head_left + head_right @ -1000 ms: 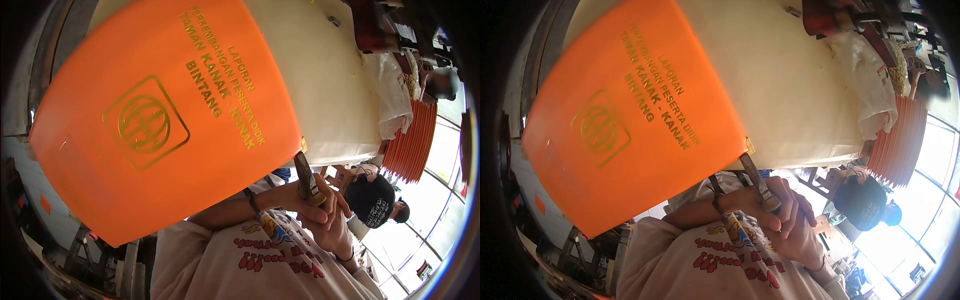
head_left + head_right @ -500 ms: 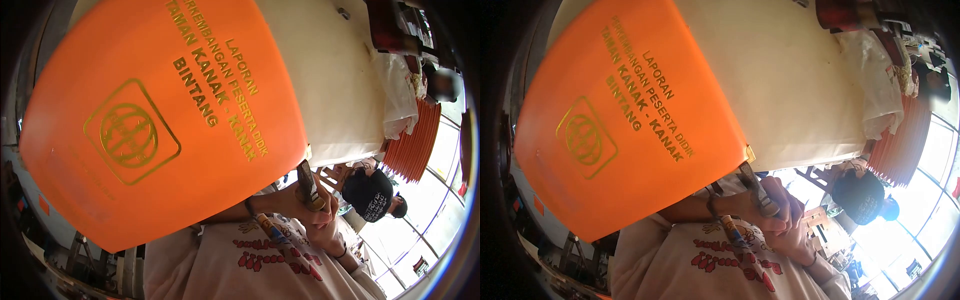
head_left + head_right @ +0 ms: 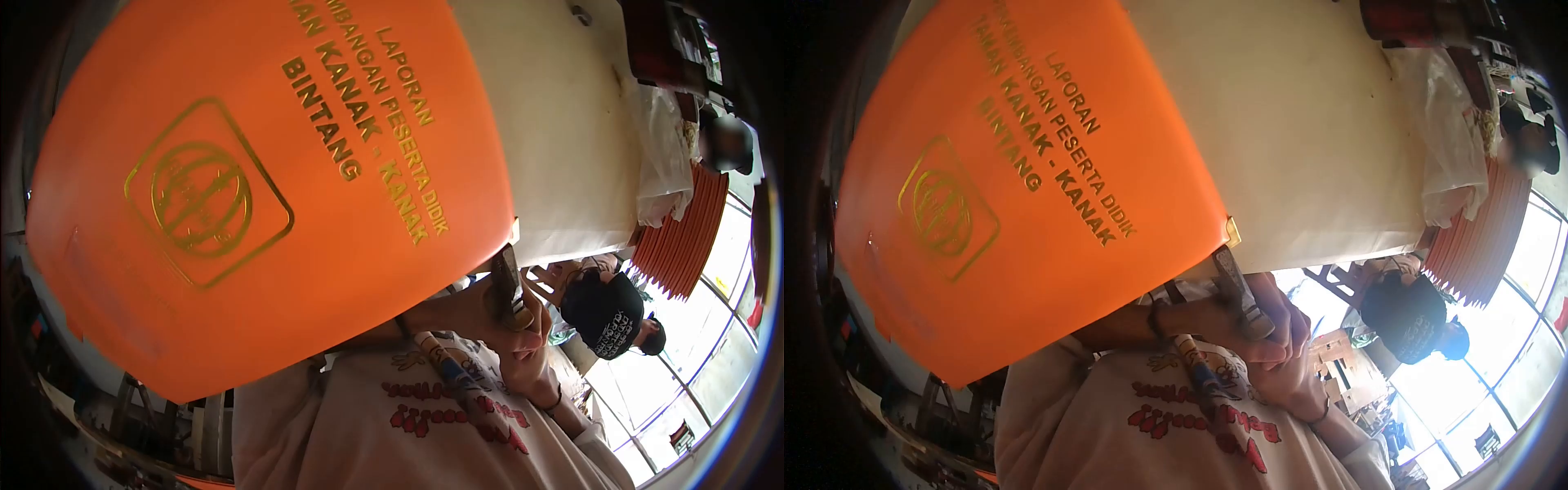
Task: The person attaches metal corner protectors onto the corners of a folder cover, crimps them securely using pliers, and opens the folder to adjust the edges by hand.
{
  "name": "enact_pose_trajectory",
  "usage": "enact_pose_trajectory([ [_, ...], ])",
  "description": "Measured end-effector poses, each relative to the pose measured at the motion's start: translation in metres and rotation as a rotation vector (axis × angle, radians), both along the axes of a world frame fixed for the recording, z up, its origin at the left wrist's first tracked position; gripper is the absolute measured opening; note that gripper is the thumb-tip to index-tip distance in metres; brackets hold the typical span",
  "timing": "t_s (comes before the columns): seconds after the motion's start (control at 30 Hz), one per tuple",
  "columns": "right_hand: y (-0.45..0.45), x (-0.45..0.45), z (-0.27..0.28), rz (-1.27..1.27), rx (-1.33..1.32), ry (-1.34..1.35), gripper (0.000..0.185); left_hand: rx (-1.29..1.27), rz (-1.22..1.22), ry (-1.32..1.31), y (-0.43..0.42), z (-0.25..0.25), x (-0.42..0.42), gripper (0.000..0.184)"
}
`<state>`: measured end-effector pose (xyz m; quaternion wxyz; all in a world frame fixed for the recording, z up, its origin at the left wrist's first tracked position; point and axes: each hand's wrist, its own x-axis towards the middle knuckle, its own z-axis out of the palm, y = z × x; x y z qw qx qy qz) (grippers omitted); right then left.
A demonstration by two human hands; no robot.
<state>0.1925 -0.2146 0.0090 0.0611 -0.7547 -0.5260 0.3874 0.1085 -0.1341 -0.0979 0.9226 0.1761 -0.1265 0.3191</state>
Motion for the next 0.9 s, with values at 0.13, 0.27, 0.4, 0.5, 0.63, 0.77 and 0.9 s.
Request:
enact_pose_trajectory([
  [0.13,0.015,0.006,0.01,0.102,-0.021,0.073,0.052,0.006,0.006,-0.004,0.005,0.001,-0.001,0.014],
  [0.27,0.025,0.005,0.03,-0.034,-0.255,0.173,0.048,0.015,0.017,-0.122,0.005,-0.002,0.003,0.014],
  [0.4,0.026,0.007,0.033,-0.172,-0.338,0.356,0.031,0.0,-0.06,-0.089,0.007,-0.002,-0.003,0.017],
  [0.5,0.023,0.008,0.032,-0.185,-0.328,0.372,0.032,0.016,-0.046,-0.118,0.008,-0.004,0.0,0.02],
  [0.63,0.012,0.017,0.027,-0.125,-0.371,0.35,0.048,0.095,-0.06,-0.157,0.014,-0.008,0.001,0.028],
  [0.77,0.009,0.009,0.028,-0.207,-0.292,0.353,0.031,0.115,-0.098,-0.134,0.013,-0.012,0.0,0.037],
  [0.9,0.018,0.007,0.032,-0.057,-0.321,0.259,0.038,0.111,-0.179,-0.097,0.016,-0.012,-0.007,0.038],
])
